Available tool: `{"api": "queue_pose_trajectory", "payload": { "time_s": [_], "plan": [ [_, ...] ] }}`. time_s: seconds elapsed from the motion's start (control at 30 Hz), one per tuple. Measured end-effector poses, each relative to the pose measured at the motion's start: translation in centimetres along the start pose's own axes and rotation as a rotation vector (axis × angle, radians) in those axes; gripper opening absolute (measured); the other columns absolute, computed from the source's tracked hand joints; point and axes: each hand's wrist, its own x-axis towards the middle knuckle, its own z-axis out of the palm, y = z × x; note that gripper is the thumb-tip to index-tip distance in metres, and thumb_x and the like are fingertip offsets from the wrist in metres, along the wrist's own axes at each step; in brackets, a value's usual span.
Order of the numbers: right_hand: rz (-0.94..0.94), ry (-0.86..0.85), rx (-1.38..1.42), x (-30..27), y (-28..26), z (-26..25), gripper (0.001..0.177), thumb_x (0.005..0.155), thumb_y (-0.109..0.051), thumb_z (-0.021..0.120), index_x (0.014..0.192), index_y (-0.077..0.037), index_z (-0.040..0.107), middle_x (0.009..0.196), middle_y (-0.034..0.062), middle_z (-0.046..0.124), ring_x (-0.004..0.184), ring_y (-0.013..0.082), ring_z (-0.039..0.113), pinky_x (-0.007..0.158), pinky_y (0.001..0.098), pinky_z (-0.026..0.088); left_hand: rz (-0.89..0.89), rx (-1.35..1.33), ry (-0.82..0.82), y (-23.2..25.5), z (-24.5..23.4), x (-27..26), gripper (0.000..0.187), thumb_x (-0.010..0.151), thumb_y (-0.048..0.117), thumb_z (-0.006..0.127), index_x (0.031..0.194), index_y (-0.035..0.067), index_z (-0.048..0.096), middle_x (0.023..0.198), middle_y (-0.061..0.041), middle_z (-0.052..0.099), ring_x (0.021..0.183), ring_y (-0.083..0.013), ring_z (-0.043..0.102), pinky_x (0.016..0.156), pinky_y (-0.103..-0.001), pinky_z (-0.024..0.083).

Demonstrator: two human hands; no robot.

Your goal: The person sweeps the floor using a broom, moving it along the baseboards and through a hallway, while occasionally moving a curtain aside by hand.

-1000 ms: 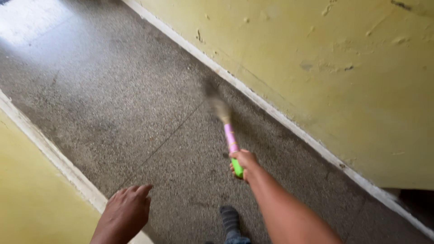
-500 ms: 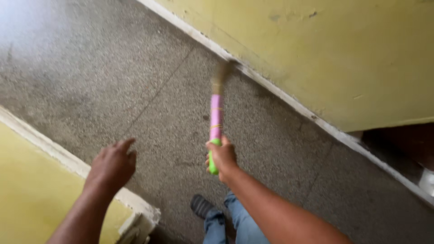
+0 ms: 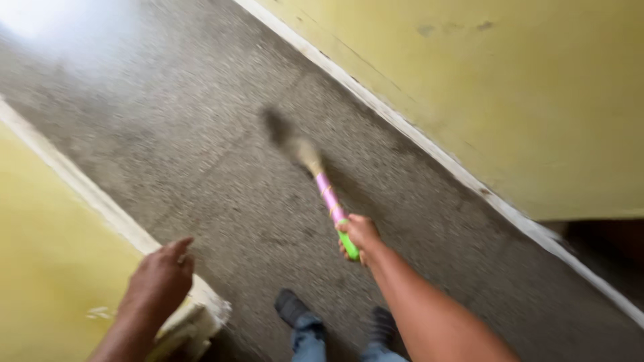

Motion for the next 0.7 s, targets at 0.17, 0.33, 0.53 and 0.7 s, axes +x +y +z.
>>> {"api": "queue_pose_trajectory", "payload": {
  "time_s": [0.17, 0.33, 0.53, 0.7],
  "plan": [
    [0.044, 0.241, 0.229, -1.1, 1.2, -7.5, 0.031, 0.096, -0.018, 0.063, 0.126, -0.008, 0.065, 0.071, 0.0119, 0.063, 0.051, 0.0216, 0.061, 0.04, 0.04, 0.048, -0.012, 0.093, -0.121, 4.2, 3.6, 0.0, 0.048, 0.106, 0.037, 0.048, 0.154, 0.028, 0.05, 0.142, -0.01, 0.066, 0.135, -0.0282, 0.061, 0.118, -0.044, 0.048],
    [0.091, 0.237, 0.546, -4.5, 0.2, -9.8, 0.036, 0.098, -0.022, 0.064, 0.124, 0.002, 0.055, 0.075, 0.0135, 0.062, 0.052, 0.0232, 0.062, 0.04, 0.0379, 0.049, -0.005, 0.245, -0.226, 12.0, 6.3, -0.2, 0.051, 0.106, 0.041, 0.045, 0.156, 0.034, 0.042, 0.155, 0.0, 0.052, 0.148, -0.0238, 0.046, 0.123, -0.044, 0.04],
    [-0.032, 0.225, 0.253, -10.6, 2.2, -7.3, 0.047, 0.097, -0.019, 0.064, 0.138, -0.008, 0.045, 0.095, 0.0122, 0.071, 0.059, 0.0196, 0.068, 0.047, 0.0331, 0.057, 0.176, 0.225, -0.078, 21.9, 5.5, -3.7, 0.05, 0.106, 0.037, 0.04, 0.155, 0.03, 0.043, 0.153, 0.001, 0.055, 0.146, -0.0214, 0.048, 0.125, -0.043, 0.037],
    [-0.219, 0.028, -0.216, -4.6, 11.6, -6.1, 0.065, 0.092, -0.018, 0.078, 0.147, -0.009, 0.045, 0.102, 0.0123, 0.071, 0.071, 0.0161, 0.068, 0.057, 0.0319, 0.054, 0.21, 0.287, -0.059, 23.3, 7.0, -5.6, 0.047, 0.106, 0.037, 0.04, 0.153, 0.03, 0.045, 0.151, 0.001, 0.057, 0.142, -0.0218, 0.052, 0.124, -0.043, 0.037]
  ]
}}
